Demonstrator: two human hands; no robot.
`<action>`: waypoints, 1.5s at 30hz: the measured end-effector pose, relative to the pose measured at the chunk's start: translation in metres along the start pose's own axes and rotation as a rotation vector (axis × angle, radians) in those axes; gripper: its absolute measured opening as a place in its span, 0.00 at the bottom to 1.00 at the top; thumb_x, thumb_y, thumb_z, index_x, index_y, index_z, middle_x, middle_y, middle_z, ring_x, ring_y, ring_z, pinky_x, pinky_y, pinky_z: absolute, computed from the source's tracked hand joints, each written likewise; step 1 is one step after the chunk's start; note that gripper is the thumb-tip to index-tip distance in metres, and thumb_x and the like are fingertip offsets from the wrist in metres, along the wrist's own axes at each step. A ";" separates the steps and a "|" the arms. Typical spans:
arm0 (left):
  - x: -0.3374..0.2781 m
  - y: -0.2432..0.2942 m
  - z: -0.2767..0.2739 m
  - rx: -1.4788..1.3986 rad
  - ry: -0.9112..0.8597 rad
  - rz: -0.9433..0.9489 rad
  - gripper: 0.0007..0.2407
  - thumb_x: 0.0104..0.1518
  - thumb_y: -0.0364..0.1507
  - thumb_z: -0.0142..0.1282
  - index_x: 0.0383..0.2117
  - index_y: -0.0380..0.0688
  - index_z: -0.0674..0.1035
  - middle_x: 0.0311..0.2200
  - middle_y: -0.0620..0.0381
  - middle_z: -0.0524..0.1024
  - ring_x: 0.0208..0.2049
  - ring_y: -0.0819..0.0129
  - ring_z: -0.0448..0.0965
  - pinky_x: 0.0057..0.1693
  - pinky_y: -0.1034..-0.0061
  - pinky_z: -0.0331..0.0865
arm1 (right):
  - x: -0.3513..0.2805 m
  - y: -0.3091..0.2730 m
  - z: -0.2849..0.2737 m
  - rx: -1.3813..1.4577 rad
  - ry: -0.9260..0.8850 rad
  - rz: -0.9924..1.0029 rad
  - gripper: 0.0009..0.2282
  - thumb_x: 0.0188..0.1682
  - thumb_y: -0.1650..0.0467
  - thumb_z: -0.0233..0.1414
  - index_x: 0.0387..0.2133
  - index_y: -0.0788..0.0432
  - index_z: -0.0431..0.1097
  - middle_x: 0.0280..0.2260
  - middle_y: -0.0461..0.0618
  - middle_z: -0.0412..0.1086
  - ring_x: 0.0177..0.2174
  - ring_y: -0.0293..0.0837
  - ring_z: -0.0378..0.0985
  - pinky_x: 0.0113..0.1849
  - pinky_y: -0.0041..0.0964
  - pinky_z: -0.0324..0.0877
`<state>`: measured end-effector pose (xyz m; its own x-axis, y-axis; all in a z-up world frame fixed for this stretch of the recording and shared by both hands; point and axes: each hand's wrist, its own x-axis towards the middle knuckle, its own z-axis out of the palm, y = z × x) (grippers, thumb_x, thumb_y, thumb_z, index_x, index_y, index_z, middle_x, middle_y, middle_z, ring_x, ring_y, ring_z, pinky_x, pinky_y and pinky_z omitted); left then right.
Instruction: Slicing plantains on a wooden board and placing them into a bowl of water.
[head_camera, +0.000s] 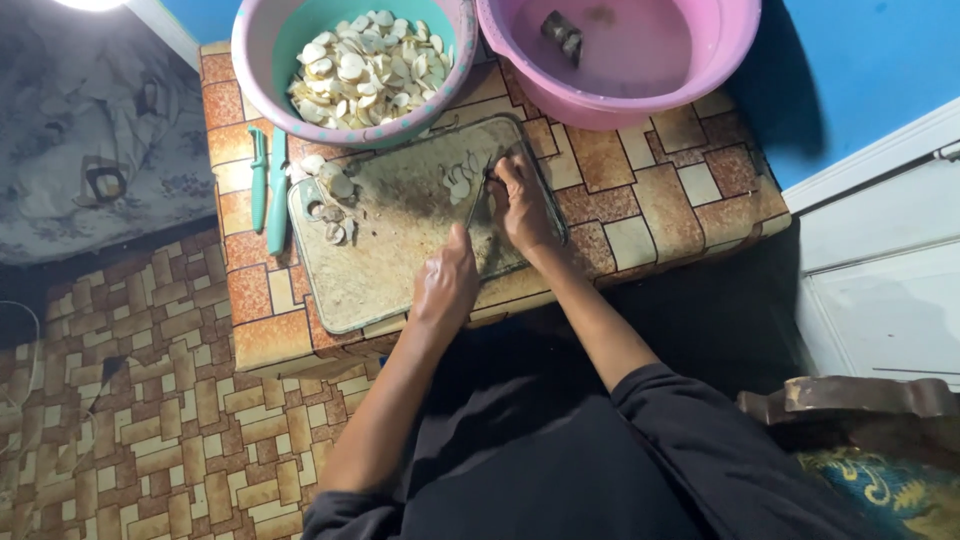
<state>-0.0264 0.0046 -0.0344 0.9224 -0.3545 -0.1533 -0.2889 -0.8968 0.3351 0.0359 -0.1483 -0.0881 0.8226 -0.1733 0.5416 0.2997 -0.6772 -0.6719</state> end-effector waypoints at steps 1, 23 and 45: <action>0.007 0.000 0.003 0.055 0.003 0.003 0.13 0.49 0.26 0.53 0.35 0.43 0.60 0.24 0.40 0.73 0.28 0.40 0.78 0.34 0.55 0.73 | 0.002 -0.001 -0.002 -0.007 -0.030 0.011 0.05 0.46 0.70 0.49 0.28 0.58 0.62 0.27 0.56 0.60 0.32 0.62 0.67 0.34 0.47 0.66; -0.024 0.017 -0.025 -0.214 -0.116 -0.077 0.11 0.49 0.22 0.43 0.37 0.42 0.59 0.25 0.36 0.74 0.32 0.37 0.77 0.38 0.49 0.70 | 0.000 -0.003 -0.007 0.101 -0.011 0.210 0.05 0.40 0.69 0.55 0.27 0.53 0.66 0.28 0.51 0.63 0.31 0.50 0.72 0.30 0.34 0.72; 0.021 0.037 -0.018 0.016 -0.132 -0.077 0.16 0.51 0.23 0.40 0.47 0.34 0.59 0.30 0.37 0.75 0.35 0.39 0.77 0.40 0.49 0.71 | 0.002 -0.002 -0.006 0.041 -0.045 0.186 0.05 0.40 0.69 0.54 0.27 0.53 0.65 0.25 0.51 0.64 0.28 0.50 0.74 0.28 0.35 0.72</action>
<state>-0.0128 -0.0311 -0.0087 0.9005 -0.3150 -0.2996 -0.2232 -0.9264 0.3033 0.0341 -0.1519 -0.0822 0.8861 -0.2600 0.3837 0.1591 -0.6068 -0.7788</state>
